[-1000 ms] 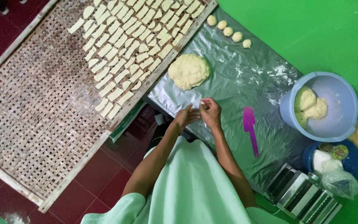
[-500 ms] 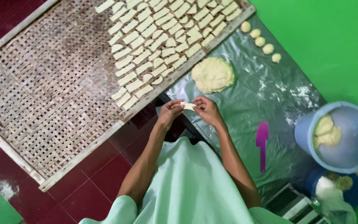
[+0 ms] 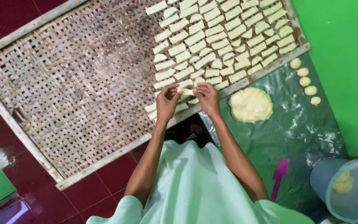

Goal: Cutting dough into small pieces and arranging them on a drying tray

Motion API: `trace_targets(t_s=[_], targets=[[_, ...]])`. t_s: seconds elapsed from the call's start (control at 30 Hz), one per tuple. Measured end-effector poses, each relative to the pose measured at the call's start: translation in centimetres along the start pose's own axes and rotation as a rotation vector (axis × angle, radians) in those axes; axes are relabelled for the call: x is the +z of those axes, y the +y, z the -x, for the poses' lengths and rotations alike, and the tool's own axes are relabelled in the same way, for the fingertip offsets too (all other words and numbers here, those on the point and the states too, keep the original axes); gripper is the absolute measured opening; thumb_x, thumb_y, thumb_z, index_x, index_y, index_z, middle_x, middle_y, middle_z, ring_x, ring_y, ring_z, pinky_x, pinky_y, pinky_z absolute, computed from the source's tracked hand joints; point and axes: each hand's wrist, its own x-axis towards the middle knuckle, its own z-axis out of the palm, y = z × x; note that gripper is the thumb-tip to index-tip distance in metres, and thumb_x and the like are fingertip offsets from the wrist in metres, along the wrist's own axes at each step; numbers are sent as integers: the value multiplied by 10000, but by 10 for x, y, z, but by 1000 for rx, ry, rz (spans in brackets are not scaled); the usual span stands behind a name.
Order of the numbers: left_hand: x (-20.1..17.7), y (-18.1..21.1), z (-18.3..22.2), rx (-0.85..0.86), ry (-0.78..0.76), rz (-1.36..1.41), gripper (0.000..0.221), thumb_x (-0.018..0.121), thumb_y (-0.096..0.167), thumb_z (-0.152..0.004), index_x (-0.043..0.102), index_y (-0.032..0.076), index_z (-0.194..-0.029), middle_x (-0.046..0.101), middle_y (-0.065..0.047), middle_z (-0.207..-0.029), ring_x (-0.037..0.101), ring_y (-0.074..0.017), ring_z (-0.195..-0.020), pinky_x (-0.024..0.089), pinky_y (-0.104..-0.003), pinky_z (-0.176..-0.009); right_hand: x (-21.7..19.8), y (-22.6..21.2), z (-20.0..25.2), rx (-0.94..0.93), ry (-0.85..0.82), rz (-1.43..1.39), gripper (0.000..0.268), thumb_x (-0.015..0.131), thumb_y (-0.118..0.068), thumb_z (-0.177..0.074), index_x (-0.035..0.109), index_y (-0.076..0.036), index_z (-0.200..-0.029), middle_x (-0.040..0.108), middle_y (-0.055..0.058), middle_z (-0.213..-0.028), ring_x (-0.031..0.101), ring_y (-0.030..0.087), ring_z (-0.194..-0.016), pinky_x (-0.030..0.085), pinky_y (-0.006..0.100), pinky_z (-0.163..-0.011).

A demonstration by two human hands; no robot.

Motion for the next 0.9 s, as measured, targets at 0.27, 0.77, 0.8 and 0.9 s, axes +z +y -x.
trace_targets(t_s=[0.27,0.77,0.8,0.9], targets=[[-60,16,-110,74,174,-97,211,773,169,-949,753,112,-1152,768,-87,-942,715,-189,-874,578,-336,-823,105,-49,-93,-95,1,27,310,782,-42,-872,691,-68,-1167,741,147,-1098,743,189,-957,605,279,-748],[-70,6,-255,287,352,-307,159,751,72,-906,726,101,-1060,782,-114,-939,754,-240,-766,632,-316,-625,199,-96,-208,-491,37,474,212,751,-30,-877,675,-66,-1072,742,100,-952,731,223,-807,593,328,-669],[-70,8,-262,295,335,-370,187,736,-1,-900,715,47,-1079,783,-144,-969,743,-183,-656,650,-249,-500,204,-105,-212,-531,25,515,227,722,11,-880,648,-43,-1087,718,83,-983,691,162,-800,586,291,-682],[-71,4,-267,307,404,-359,170,740,10,-893,709,54,-1054,775,-140,-1037,781,-241,-822,698,-362,-694,209,-91,-227,-604,43,589,273,762,67,-824,652,-53,-1044,704,85,-976,691,180,-807,626,318,-714]])
